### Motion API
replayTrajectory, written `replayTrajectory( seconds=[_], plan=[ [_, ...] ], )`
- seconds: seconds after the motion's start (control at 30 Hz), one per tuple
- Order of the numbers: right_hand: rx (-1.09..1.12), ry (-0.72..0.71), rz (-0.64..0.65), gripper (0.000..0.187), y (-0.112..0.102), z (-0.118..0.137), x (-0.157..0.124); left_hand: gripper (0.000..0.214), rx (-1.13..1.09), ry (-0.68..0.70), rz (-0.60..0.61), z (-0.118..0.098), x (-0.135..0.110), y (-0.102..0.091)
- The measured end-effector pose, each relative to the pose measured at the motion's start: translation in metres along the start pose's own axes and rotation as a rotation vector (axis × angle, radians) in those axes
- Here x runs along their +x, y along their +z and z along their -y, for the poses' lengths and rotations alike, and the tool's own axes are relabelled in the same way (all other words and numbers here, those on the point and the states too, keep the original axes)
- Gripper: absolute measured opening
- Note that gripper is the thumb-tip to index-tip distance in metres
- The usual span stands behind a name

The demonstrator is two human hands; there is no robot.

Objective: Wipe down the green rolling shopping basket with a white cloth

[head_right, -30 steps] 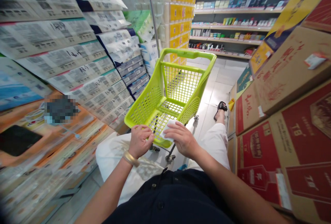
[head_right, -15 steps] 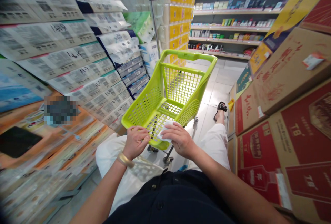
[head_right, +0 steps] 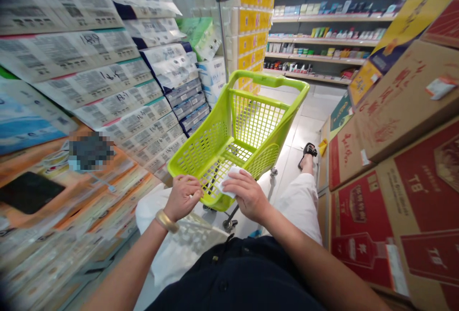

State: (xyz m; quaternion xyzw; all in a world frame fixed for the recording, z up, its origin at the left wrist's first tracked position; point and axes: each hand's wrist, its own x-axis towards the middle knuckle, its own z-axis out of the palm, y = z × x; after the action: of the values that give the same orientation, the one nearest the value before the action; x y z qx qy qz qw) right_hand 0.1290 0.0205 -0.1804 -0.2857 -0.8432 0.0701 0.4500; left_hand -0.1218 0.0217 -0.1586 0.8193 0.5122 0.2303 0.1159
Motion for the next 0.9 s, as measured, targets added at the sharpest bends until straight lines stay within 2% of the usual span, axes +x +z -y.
replayTrajectory(
  seconds=[0.1,0.2,0.3,0.4,0.47,0.6,0.67,0.77,0.83,0.9],
  plan=[
    [-0.018,0.021,0.0,0.032,-0.008,-0.016,0.007,0.033,0.007,0.01,0.015,0.001,-0.001,-0.002],
    [-0.08,0.14,-0.093,0.031,-0.013,-0.029,0.012,0.033,0.011,0.018,0.012,0.0,0.0,-0.002],
    [-0.103,0.177,-0.143,0.031,-0.007,-0.02,0.01,0.034,0.005,0.026,0.019,-0.001,-0.001,-0.002],
    [-0.065,0.083,-0.068,0.032,-0.001,-0.008,0.005,0.033,0.0,0.029,0.037,0.002,-0.001,-0.005],
    [-0.063,0.066,-0.043,0.032,-0.003,-0.009,0.005,0.032,0.015,0.029,0.058,0.005,-0.001,-0.007],
    [-0.13,0.197,-0.14,0.031,-0.015,-0.024,0.009,0.029,0.09,-0.015,0.13,0.005,0.004,-0.014],
    [-0.14,0.222,-0.164,0.031,-0.014,-0.024,0.01,0.03,0.121,-0.058,0.124,-0.005,0.011,-0.016],
    [-0.105,0.158,-0.096,0.034,-0.008,-0.013,0.008,0.031,0.082,-0.07,0.059,-0.031,0.025,-0.013],
    [-0.102,0.126,-0.06,0.035,-0.008,-0.011,0.006,0.035,0.034,-0.043,0.05,-0.049,0.035,-0.007],
    [-0.143,0.153,-0.098,0.035,-0.013,-0.017,0.006,0.037,0.006,-0.031,0.055,-0.064,0.042,0.002]
  ],
)
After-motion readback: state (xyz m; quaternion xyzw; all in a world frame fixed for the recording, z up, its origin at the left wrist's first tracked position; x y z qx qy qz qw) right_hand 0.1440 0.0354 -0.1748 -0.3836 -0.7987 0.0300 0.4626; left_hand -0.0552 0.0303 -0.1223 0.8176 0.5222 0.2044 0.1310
